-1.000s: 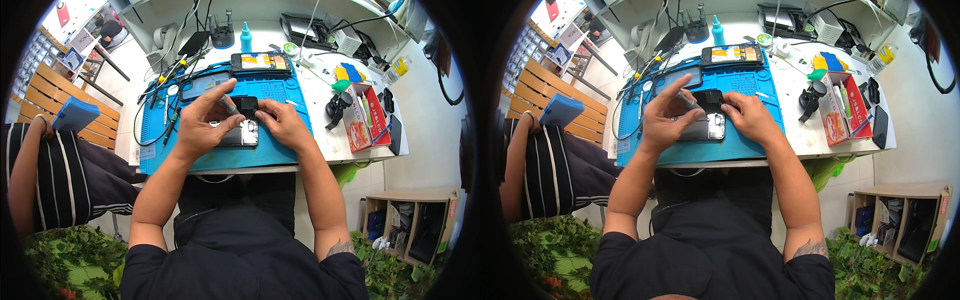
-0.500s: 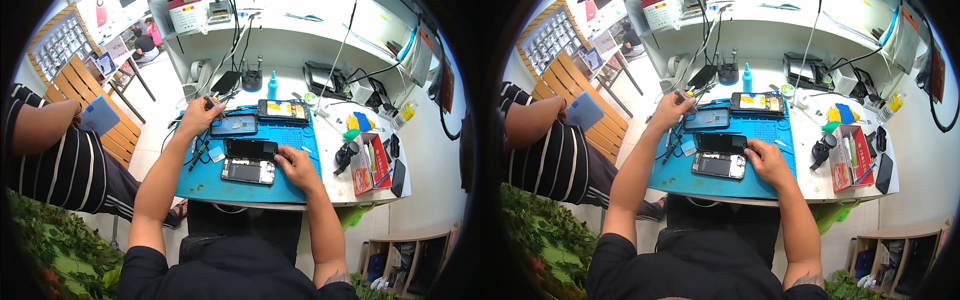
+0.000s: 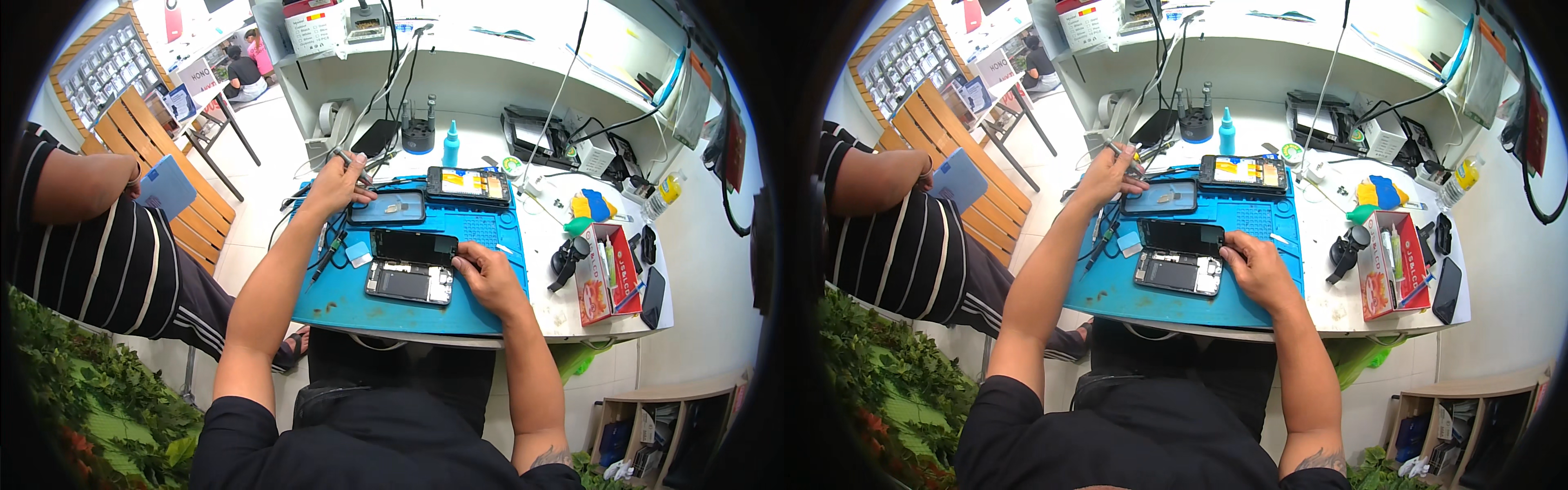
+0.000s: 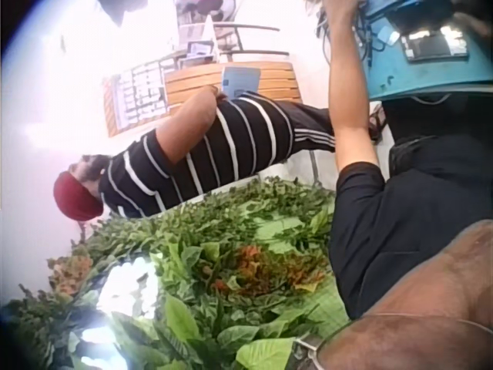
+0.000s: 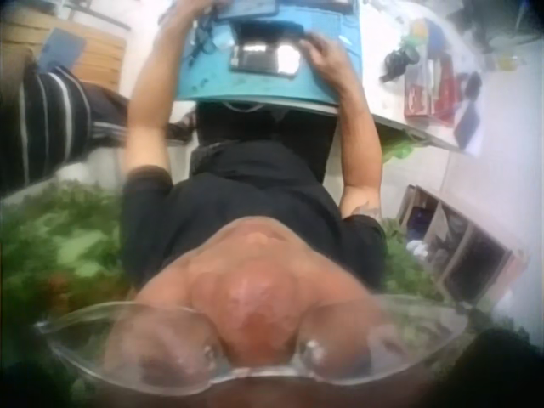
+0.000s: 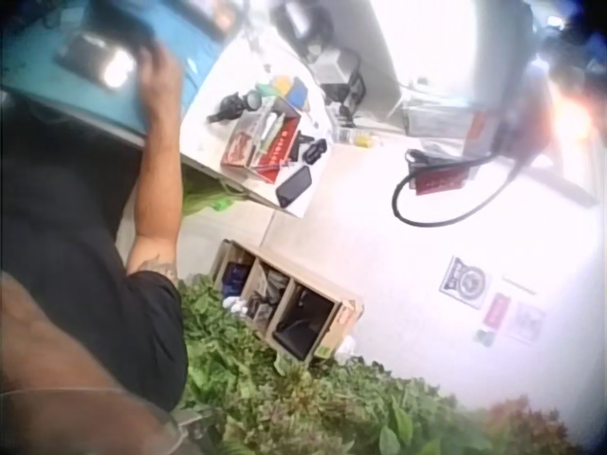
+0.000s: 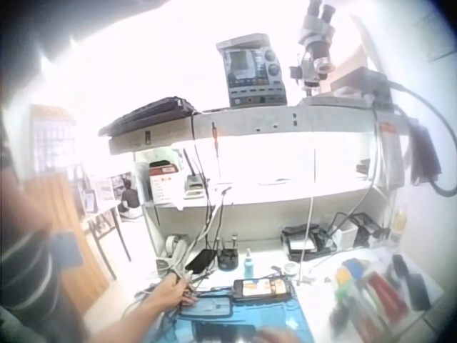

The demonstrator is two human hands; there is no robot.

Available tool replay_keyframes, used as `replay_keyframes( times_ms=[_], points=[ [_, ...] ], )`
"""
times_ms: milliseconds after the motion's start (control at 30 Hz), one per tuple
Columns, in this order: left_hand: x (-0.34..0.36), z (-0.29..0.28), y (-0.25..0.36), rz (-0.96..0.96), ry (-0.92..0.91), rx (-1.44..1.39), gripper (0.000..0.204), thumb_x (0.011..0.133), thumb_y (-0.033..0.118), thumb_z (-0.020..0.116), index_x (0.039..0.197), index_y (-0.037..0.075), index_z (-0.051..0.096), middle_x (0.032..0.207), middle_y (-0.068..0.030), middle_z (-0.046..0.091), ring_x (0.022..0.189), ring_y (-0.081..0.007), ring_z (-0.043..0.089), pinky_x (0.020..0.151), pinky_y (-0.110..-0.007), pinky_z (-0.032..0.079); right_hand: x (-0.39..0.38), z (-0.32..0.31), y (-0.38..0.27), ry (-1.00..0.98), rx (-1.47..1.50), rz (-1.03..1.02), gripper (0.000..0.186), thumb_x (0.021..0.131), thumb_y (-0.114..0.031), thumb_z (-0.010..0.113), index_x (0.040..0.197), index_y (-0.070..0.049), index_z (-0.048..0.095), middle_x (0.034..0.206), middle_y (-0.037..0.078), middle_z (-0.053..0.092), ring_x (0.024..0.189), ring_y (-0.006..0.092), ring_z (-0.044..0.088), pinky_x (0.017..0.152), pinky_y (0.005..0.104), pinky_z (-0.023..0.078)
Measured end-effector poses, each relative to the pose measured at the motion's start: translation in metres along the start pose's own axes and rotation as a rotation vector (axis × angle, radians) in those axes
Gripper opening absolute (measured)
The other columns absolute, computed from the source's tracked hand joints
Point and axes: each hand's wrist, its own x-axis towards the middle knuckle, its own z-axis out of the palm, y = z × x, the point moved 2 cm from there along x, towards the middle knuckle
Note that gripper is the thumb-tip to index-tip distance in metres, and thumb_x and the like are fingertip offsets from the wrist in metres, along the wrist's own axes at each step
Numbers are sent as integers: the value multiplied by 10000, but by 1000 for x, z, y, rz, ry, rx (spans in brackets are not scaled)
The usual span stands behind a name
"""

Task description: The person disassembles a mobile phone by removing the screen, then opens a drawer to look for parts before using a tool to work on the internal components.

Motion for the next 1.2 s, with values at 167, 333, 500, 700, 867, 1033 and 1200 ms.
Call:
replay_keyframes(
  times_ms=[167, 333, 500, 700, 867, 1033, 1200],
  points=[
    [-1, -2, -3, -27, 3, -58, 523, 1172, 500, 539, 1361, 17, 474, 1009, -203, 725, 785, -289, 816, 613, -321, 669, 0, 1, 2, 7, 5, -12, 176, 1032, -70, 738, 1159, 50, 732, 947, 199, 800, 803, 255, 746, 771, 364, 568],
    [-4, -4, -4, -10, -3, -39, 537, 1170, 499, 548, 1374, 8, 471, 975, -215, 735, 773, -287, 810, 613, -330, 667, 1, 1, 3, 1, 3, -12, 176, 1033, -71, 736, 1162, 49, 733, 951, 201, 802, 805, 257, 748, 779, 365, 570],
    [-5, -6, -3, -42, -36, -64, 541, 1181, 486, 524, 1392, -4, 434, 1009, -211, 747, 835, -286, 820, 678, -323, 673, 1, 2, 10, 12, 32, -22, 182, 1035, -76, 737, 1167, 49, 734, 959, 203, 807, 821, 261, 759, 789, 364, 573],
    [-9, -10, -7, -27, -62, -167, 512, 1056, 223, 766, 1366, -14, 434, 1054, -214, 741, 877, -300, 818, 742, -361, 687, 1, 2, 10, 13, 28, -22, 191, 1036, -80, 738, 1173, 53, 734, 958, 204, 808, 828, 260, 766, 787, 364, 574],
    [-13, -10, -3, 20, -73, -144, 690, 830, -12, 887, 1353, -15, 437, 1077, -196, 737, 952, -297, 807, 814, -393, 690, 0, 0, 4, 4, 5, -23, 190, 1036, -76, 734, 1173, 56, 731, 942, 205, 800, 793, 253, 744, 764, 365, 564],
    [-9, -7, 2, 46, -77, -34, 677, 773, -40, 857, 1319, -4, 459, 1069, -171, 739, 931, -275, 791, 828, -383, 670, 0, 1, 6, 13, 15, -29, 186, 1037, -72, 731, 1174, 53, 731, 932, 201, 794, 775, 248, 727, 753, 364, 557],
    [-4, -2, 5, 62, -100, 140, 629, 719, -13, 899, 1211, 22, 507, 988, -123, 754, 897, -220, 771, 812, -361, 634, 0, 1, 4, 3, 7, -13, 188, 1037, -76, 729, 1175, 51, 734, 951, 211, 798, 810, 263, 752, 771, 373, 564]
  ],
)
